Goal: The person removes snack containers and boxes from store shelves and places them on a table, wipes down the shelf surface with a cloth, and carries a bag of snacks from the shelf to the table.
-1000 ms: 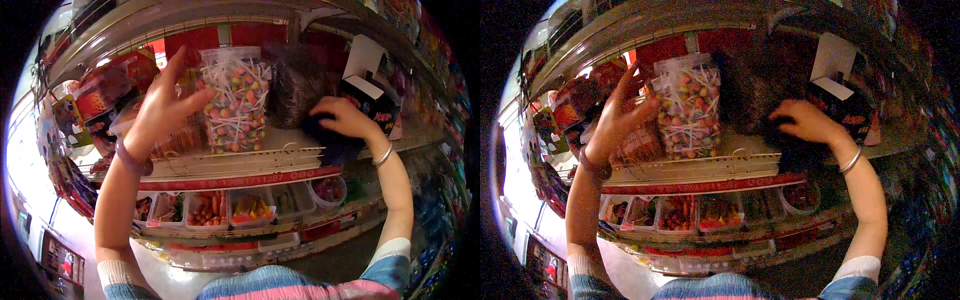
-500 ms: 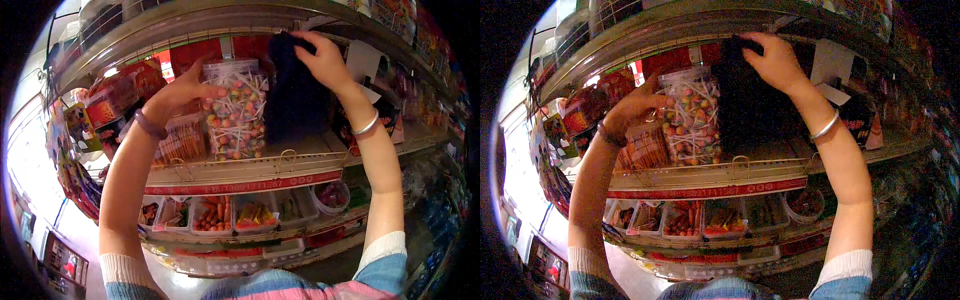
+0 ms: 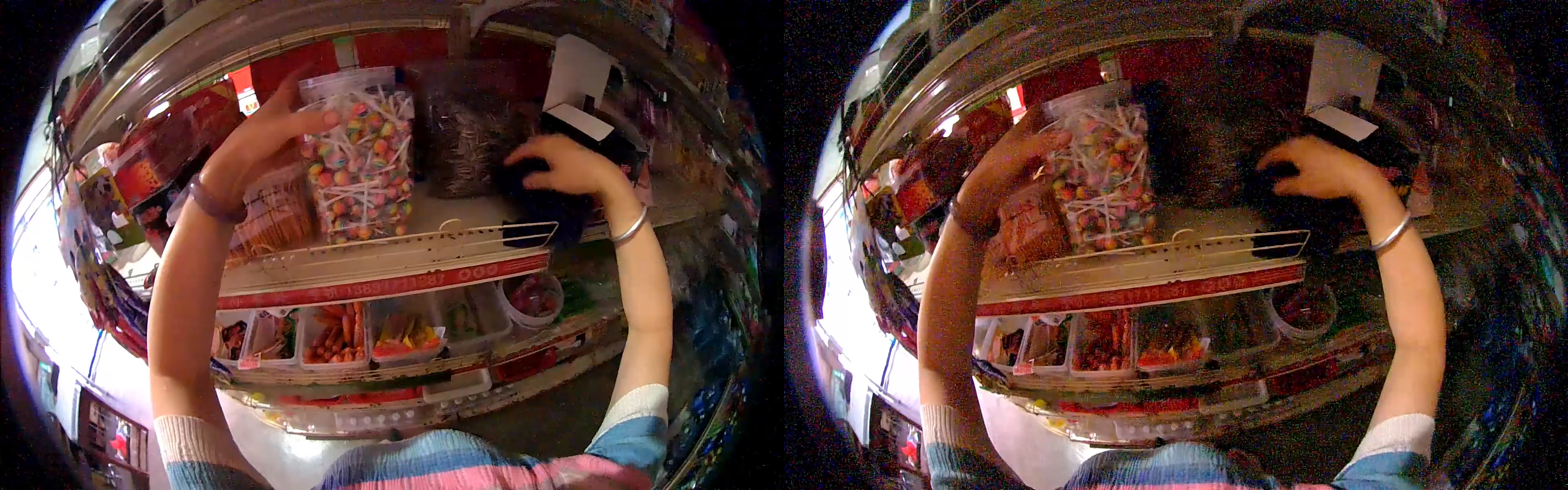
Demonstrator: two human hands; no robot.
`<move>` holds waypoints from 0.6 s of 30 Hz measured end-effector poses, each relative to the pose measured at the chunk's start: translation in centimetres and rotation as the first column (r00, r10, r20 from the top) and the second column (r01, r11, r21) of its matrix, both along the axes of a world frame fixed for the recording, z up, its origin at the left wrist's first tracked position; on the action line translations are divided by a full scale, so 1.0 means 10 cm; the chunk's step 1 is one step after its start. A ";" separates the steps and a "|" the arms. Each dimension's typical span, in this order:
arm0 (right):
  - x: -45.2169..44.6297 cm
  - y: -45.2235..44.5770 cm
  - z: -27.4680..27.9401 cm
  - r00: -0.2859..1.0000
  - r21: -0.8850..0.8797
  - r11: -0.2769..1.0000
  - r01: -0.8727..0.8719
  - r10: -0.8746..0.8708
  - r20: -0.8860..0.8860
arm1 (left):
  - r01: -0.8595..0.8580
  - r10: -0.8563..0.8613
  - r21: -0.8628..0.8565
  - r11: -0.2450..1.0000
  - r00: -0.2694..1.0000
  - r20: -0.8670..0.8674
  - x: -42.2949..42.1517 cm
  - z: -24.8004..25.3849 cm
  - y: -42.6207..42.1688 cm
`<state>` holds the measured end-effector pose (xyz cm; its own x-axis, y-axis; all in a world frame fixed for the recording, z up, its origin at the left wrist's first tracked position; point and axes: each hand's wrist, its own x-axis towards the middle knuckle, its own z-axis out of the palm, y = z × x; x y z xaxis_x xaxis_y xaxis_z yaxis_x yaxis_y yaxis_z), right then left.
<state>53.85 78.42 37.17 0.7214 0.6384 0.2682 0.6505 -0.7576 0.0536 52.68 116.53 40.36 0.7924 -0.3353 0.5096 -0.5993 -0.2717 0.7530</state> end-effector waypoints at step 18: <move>0.12 1.29 -0.05 0.769 0.792 0.550 -0.266 0.616 -0.169 | 0.107 -0.120 0.066 0.992 0.958 0.260 -0.13 -0.08 0.04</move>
